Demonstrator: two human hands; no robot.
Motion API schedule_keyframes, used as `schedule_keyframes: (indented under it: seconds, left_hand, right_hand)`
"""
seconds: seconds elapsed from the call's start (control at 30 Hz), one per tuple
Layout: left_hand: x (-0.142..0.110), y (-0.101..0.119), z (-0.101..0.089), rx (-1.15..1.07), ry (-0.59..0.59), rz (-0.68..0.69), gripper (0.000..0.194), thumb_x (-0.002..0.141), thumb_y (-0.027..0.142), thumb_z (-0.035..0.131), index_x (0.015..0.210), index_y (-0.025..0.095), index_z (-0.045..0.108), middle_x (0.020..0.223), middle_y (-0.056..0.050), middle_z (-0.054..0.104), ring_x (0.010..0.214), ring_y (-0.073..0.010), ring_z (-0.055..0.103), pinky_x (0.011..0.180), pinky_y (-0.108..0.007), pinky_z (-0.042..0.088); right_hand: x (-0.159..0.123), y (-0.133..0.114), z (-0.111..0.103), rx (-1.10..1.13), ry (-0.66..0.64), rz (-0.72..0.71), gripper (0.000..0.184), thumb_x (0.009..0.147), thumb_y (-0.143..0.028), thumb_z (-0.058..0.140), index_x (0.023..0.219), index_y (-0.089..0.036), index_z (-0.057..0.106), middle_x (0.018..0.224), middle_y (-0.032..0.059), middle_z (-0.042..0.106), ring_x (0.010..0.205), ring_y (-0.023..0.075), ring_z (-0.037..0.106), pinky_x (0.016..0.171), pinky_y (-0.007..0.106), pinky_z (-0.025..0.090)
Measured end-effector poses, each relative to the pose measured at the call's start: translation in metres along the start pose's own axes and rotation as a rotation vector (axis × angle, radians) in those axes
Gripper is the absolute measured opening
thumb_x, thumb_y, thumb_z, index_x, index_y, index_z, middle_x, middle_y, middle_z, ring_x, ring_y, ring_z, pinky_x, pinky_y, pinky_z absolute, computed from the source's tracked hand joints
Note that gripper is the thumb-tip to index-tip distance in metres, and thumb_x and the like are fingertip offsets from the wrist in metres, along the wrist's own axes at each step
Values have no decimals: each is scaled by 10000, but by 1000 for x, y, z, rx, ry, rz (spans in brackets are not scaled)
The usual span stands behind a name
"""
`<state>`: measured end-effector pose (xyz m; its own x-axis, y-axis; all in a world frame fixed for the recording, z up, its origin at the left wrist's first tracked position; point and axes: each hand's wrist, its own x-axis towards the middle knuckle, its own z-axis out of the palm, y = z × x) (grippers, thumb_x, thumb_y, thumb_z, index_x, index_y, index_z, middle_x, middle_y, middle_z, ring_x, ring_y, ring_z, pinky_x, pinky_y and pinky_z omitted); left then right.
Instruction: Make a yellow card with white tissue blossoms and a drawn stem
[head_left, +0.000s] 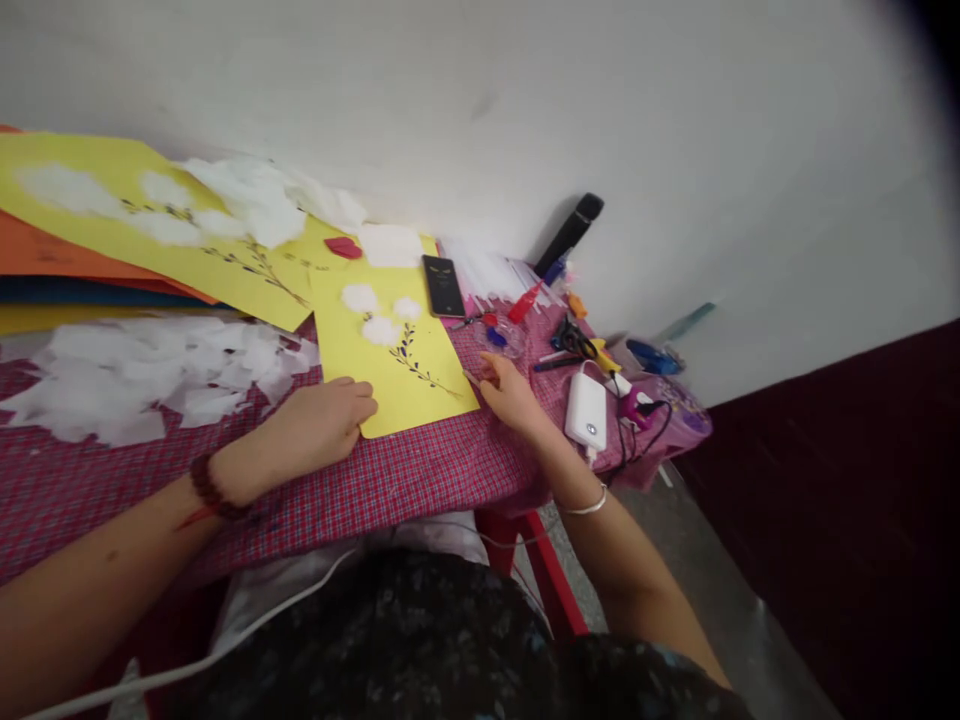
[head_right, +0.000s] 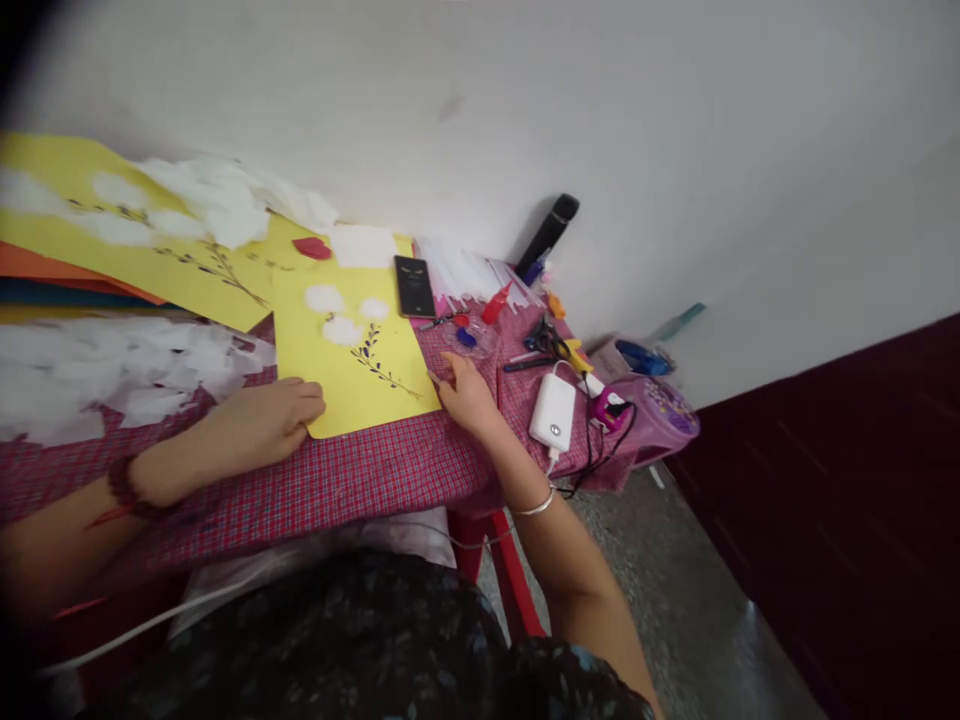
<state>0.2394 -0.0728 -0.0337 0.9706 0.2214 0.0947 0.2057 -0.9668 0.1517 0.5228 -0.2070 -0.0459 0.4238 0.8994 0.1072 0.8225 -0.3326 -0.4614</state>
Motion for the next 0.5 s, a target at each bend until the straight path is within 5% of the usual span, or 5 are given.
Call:
schedule_keyframes:
  seconds: [0.13,0.27,0.5]
  left_hand:
    - [0,-1,2,-14,11,13,201,809,56,405,683,195,477,824,-72,567,834,-226,545,722,-355,421]
    - [0,-1,3,-20,14,15,211,810,48,394,687,195,482,830,-72,565,829,-224,543,723,-353,420]
    - [-1,-2,3,-31,13,26,217,806,48,390,698,186,518,830,-82,573,831,-236,547,713,-364,425]
  right_hand:
    - [-2,21,-38,-308,63,114,392,913,-177,397,1237,-145,616,1209,124,657,1092,213,612,985,317,447]
    - [13,51,-73,-577,-13,313,366,922,-155,392,1158,-145,672,1197,163,660,1097,247,626,948,322,448]
    - [18,75,-84,-652,-70,362,328,923,-189,445,1137,-143,689,1162,157,699,1092,244,641,925,322,455]
